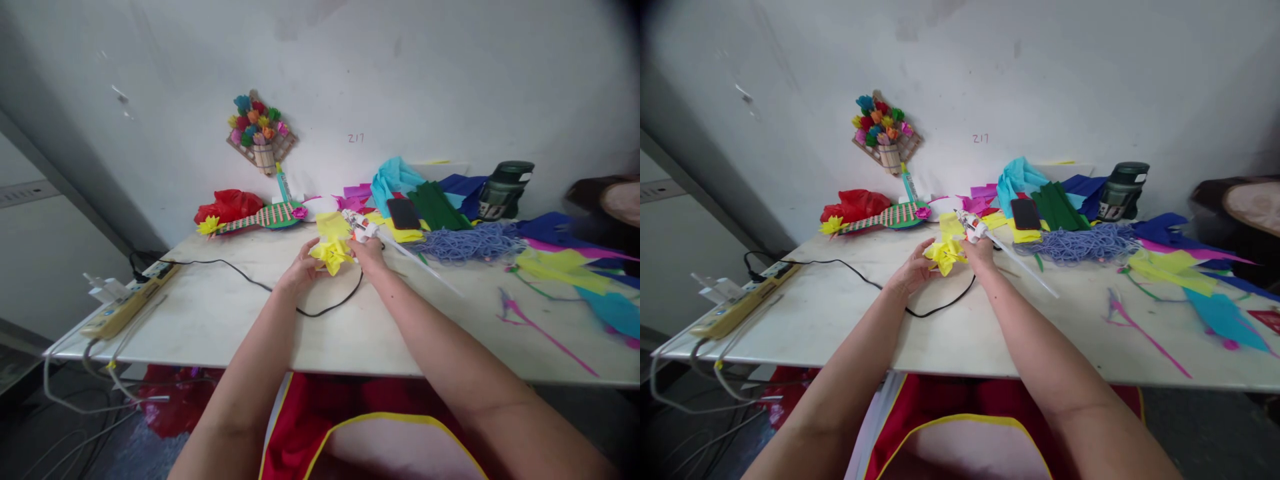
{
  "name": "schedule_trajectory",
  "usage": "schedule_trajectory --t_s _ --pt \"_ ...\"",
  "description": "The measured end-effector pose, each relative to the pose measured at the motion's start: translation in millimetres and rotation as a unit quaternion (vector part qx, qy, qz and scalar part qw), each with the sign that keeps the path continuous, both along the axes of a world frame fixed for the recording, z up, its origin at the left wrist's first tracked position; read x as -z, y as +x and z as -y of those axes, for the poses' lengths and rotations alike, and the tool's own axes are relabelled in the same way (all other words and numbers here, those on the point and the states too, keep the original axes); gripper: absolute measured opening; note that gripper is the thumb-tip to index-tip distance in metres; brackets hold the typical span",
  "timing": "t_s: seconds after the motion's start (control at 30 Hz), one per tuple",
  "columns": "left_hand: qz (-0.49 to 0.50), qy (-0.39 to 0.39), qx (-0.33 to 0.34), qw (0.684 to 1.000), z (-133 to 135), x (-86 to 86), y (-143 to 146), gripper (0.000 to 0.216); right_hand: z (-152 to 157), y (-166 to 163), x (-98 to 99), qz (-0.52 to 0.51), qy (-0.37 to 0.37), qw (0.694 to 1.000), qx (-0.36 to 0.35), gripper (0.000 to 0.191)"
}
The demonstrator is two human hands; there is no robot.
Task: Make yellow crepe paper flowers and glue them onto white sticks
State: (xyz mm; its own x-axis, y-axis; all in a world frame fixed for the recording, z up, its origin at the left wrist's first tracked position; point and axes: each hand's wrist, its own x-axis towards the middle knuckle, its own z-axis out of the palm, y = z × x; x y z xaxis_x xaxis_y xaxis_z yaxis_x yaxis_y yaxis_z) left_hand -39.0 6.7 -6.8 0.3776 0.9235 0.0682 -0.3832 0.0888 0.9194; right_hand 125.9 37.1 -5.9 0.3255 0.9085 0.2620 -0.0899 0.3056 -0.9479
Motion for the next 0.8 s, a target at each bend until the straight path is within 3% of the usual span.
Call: schedule_trajectory --t_s 0.17,0.37,0.8 --pt "0.032 -0.047 0.012 0.998 0.8 -4.4 -2.8 0.061 1.3 4.6 -1.2 0.01 -0.01 0.999 -0.041 0.023" --pt "0.017 -0.085 0.011 0.996 -5.7 2.6 -4.8 0.042 6.4 5.2 -3.6 0.044 -0.01 0.995 -0.085 0.024" --pt "-0.045 -0.059 0.012 0.997 -3.7 -0.2 -3.4 0.045 8.5 9.1 -5.9 0.049 -0.003 0.987 -0.153 0.023"
